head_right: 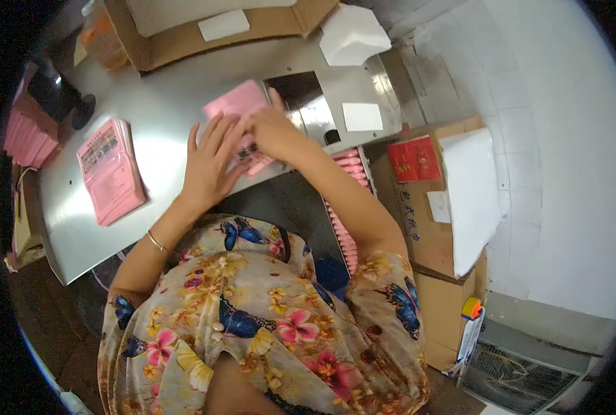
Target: Organizing and packaging small boxes with pink slips at a workstation.
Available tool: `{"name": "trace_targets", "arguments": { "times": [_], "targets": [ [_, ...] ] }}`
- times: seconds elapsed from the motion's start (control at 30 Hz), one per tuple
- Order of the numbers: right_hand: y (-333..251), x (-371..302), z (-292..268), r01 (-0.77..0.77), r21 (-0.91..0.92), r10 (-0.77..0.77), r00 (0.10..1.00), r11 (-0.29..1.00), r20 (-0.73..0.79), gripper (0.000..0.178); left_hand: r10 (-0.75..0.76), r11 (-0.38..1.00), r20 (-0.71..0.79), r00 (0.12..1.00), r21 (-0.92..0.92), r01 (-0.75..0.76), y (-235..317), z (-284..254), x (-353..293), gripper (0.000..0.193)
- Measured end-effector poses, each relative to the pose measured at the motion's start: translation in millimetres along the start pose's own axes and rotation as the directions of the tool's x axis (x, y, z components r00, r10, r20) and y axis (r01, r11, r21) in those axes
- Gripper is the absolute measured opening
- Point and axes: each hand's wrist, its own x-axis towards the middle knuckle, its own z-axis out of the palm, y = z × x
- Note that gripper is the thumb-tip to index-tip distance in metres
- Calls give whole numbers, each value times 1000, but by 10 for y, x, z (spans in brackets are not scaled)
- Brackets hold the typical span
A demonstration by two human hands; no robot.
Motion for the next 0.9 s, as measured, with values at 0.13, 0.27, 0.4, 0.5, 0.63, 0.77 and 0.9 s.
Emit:
{"name": "trace_targets", "arguments": {
  "times": [0.13, 0.27, 0.4, 0.5, 0.63, 0.77, 0.9],
  "targets": [
    [512, -533, -28, -203, -61, 187, 960, 977, -208, 25, -106, 978, -67, 992, -187, 92, 22, -67, 6, 68],
    [247, -697, -232, -457, -76, 456, 889, 886, -37, 28, -155, 942, -94, 983, -313, 119, -105, -47, 14, 39],
    [290, -1026, -391, -400, -75, 378, 901, 913, -214, 35, -115, 949, -103, 988, -305, 79, -74, -65, 12, 25],
    [413, -1172, -435, -585, -170, 429, 734, 793, -526, 49, -134, 950, -86, 987, -295, 104, -100, -78, 2, 24],
    [528, -1248, -272, -613, -185, 444, 718, 768, -536, 47, -93, 960, -58, 994, -268, 75, -54, -71, 64, 24],
    [480, -1137, -274, -570, 35, 522, 724, 821, -452, 31, -72, 966, -46, 996, -253, 58, -52, -64, 63, 23],
    [245, -1075, -442, -441, 328, 549, 690, 836, -471, 25, -129, 927, -36, 991, -360, 108, -2, -74, 87, 20]
  ]
}}
